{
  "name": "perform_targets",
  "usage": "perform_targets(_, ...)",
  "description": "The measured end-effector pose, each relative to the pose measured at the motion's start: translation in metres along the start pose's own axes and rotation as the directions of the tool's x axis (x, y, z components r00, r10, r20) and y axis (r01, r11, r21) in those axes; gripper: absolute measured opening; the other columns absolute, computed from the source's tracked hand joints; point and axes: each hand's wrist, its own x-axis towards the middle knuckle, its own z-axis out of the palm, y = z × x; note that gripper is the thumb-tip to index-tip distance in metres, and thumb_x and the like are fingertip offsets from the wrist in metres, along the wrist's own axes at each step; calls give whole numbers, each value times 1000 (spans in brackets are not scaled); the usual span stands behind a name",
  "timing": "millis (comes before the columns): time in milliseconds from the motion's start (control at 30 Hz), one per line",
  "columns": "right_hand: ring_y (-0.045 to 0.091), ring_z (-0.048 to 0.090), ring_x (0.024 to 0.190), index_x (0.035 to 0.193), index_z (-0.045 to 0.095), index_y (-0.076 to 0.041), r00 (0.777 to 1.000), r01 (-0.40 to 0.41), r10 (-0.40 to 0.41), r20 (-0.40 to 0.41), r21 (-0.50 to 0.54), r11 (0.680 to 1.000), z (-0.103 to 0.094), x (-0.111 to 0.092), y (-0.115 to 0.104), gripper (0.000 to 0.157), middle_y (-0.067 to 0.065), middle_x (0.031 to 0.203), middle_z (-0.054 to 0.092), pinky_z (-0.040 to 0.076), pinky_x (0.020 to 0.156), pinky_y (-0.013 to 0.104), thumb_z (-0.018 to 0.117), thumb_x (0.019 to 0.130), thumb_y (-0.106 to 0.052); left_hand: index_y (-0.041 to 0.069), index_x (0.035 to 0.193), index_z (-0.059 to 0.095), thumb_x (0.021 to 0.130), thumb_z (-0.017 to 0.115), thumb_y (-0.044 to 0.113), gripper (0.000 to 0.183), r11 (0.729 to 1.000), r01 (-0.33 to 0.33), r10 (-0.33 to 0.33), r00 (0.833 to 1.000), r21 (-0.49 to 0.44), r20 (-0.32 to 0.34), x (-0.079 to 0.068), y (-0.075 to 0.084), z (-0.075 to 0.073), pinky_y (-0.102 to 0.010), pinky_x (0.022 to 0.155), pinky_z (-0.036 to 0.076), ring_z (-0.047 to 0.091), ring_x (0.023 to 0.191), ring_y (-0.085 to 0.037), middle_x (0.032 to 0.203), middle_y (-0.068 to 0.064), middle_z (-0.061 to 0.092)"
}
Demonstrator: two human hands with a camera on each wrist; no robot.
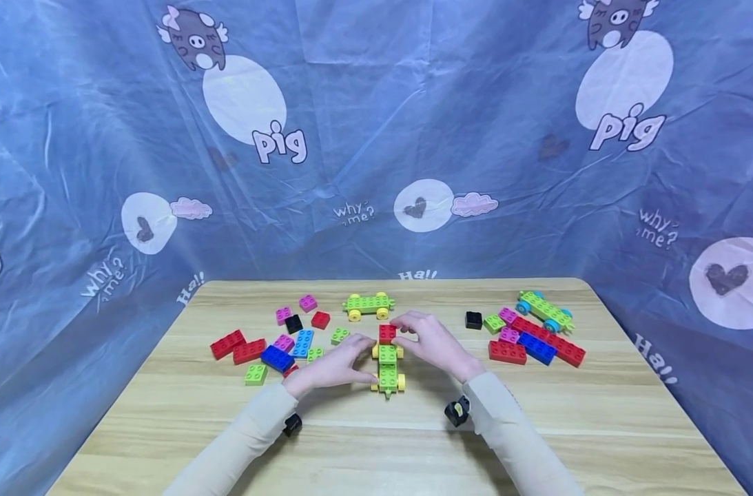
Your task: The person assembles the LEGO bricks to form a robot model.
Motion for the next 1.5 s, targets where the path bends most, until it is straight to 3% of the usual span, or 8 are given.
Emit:
perform_targets(333, 23, 66, 96, 116, 63, -8, 1000, -7, 7, 13, 25, 1000, 1, -1, 3, 35, 6, 111, 69, 55, 86, 39, 67, 86, -24, 2, 141, 37, 76, 70, 51, 88, 998, -6, 5, 1000, 57, 14, -3, 2, 1, -35, 112, 37, 42, 130, -21, 141, -10, 44)
perform_targets(633, 15, 65, 95, 116, 63, -10, 1000, -6, 6, -2, -12, 1000, -1, -2, 4, 34, 3, 110, 69, 55, 86, 34, 67, 85, -25, 3, 141, 37, 76, 71, 49, 87, 995, -22, 22, 1000, 97, 1, -3, 4, 1, -35, 112, 36, 41, 131, -20, 142, -8, 44)
perform_targets(1067, 16, 65, 93, 116, 63, -11, 999, -15, 15, -28, -14, 1000, -6, -8, 7, 34, 4, 111, 68, 56, 82, 36, 68, 85, -23, 5, 140, 40, 78, 69, 49, 82, 987, -39, 44, 999, 157, -25, 3, 8, 3, -36, 113, 35, 42, 132, -21, 143, -7, 46)
perform_targets(1500, 19, 66, 93, 119, 61, -8, 998, -28, 26, -55, -34, 999, -14, -16, 14, 36, 7, 115, 67, 57, 81, 37, 66, 86, -21, 4, 140, 40, 79, 70, 45, 80, 990, -48, 52, 998, 136, -27, 14, 12, 4, -40, 113, 34, 40, 134, -24, 145, -11, 43)
